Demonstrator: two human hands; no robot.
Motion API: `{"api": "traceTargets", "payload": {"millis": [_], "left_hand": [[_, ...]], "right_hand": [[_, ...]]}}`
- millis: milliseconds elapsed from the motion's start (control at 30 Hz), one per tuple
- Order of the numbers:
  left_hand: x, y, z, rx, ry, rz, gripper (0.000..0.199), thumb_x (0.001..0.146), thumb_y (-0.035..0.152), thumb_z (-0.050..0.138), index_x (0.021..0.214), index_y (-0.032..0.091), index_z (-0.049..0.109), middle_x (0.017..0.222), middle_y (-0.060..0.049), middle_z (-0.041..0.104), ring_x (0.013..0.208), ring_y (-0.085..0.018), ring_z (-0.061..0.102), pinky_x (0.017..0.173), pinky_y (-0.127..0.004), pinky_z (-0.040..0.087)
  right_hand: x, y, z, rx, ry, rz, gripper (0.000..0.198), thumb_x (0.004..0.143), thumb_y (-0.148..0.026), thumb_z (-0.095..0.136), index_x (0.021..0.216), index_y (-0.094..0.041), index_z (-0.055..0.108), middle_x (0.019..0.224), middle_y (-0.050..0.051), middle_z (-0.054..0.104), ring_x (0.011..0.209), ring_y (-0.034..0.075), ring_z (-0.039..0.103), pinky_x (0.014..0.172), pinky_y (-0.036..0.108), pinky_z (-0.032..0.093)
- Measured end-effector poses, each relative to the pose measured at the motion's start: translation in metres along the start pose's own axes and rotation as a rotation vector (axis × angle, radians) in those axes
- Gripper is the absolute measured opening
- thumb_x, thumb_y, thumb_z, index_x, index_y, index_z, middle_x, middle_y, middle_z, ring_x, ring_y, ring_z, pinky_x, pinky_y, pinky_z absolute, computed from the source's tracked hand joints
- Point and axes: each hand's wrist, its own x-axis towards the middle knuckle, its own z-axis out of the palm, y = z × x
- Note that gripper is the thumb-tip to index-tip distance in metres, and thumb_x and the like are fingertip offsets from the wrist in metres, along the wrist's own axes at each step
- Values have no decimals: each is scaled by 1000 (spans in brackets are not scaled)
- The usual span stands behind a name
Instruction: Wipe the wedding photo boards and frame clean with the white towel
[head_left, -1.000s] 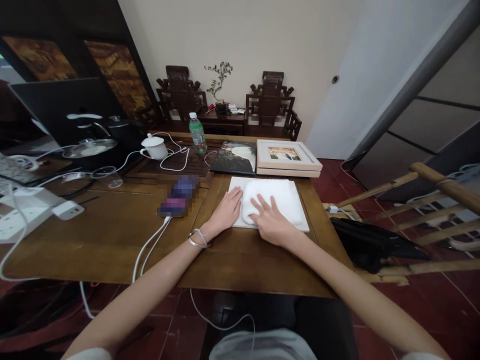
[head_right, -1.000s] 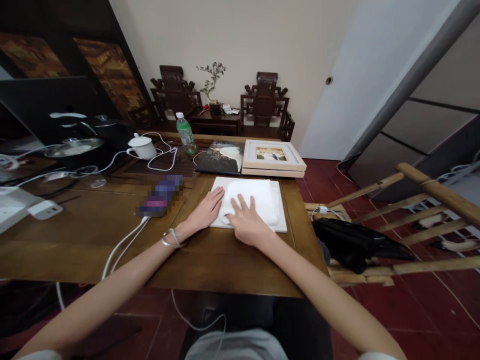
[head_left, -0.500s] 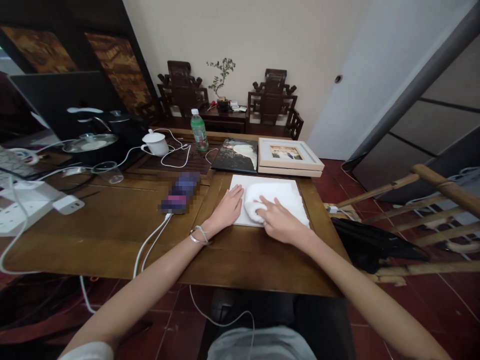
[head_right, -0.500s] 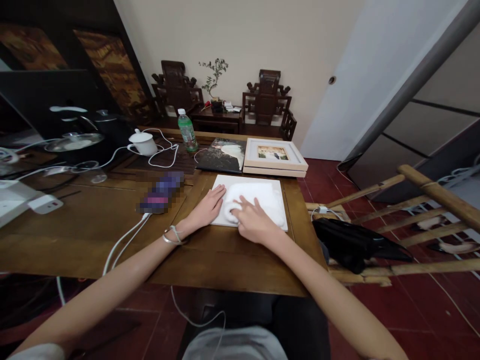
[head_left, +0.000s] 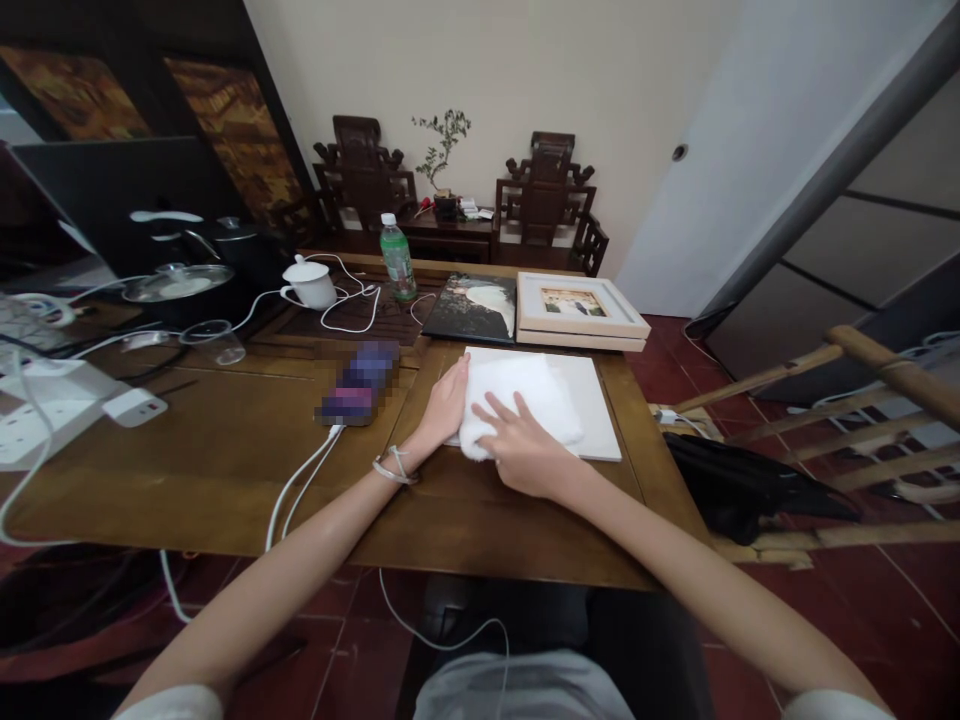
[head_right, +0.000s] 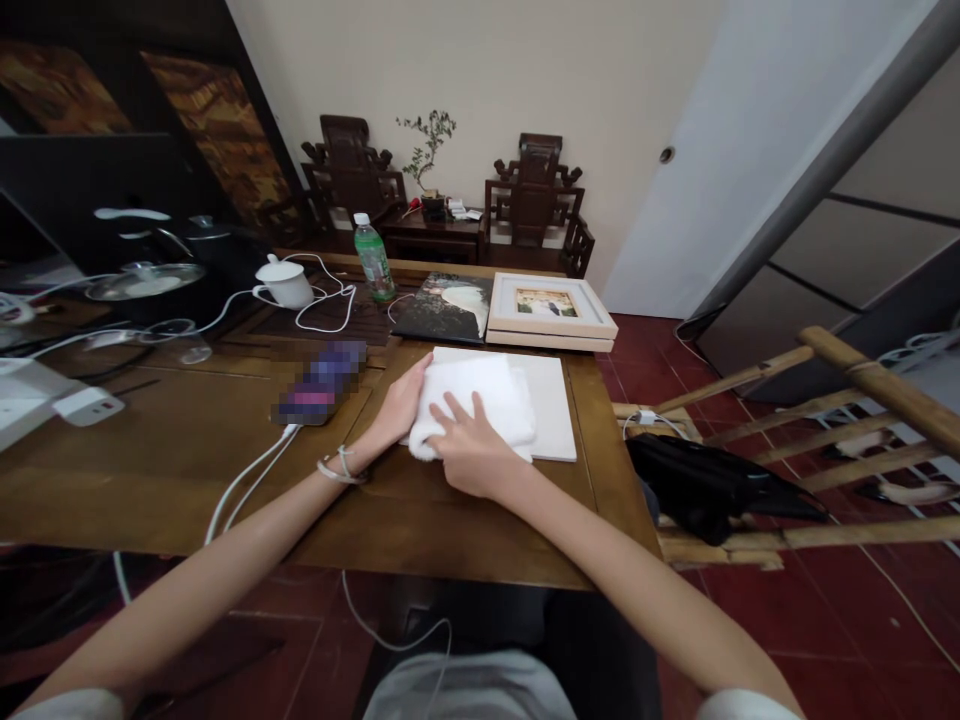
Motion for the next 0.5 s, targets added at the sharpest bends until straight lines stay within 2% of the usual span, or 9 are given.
{"api": "traceTargets", "payload": {"millis": [100,200,300,400,500], "left_hand": [[-1,0,1,35,-23,16,51,98,39,23,132,12,50,141,-10,48,133,-20,43,114,-39,29],[-3,-2,5,123,-91,73,51,98,36,23,132,9,49,143,-13,45,135,-21,39,114,-40,28],[-5,-6,8,245,-172,162,48,97,32,26,134,8,46,145,-16,42,138,-23,34,114,-43,27],[-6,-10,9,356,-227,259,43,95,26,32,132,10,48,143,-16,45,138,-25,34,114,-47,26],[-6,-12,9,411,-239,299,43,93,23,35,133,10,47,143,-17,45,138,-26,33,114,-48,25]], "right_hand": [[-23,-5,-16,86,-8,-98,37,73,-5,45,102,-12,66,131,19,55,130,30,40,107,51,26],[-33,5,-31,117,-67,2,32,72,-6,45,93,-15,67,103,16,68,99,25,61,90,40,42],[-24,25,-36,63,-63,164,35,74,-7,43,99,-16,65,88,13,69,83,25,62,72,34,43],[-2,46,-32,48,7,293,38,75,-8,42,105,-16,63,91,13,69,83,25,61,70,32,40],[26,62,-27,113,71,393,36,75,-8,41,103,-14,63,95,14,69,83,25,61,69,30,38]]}}
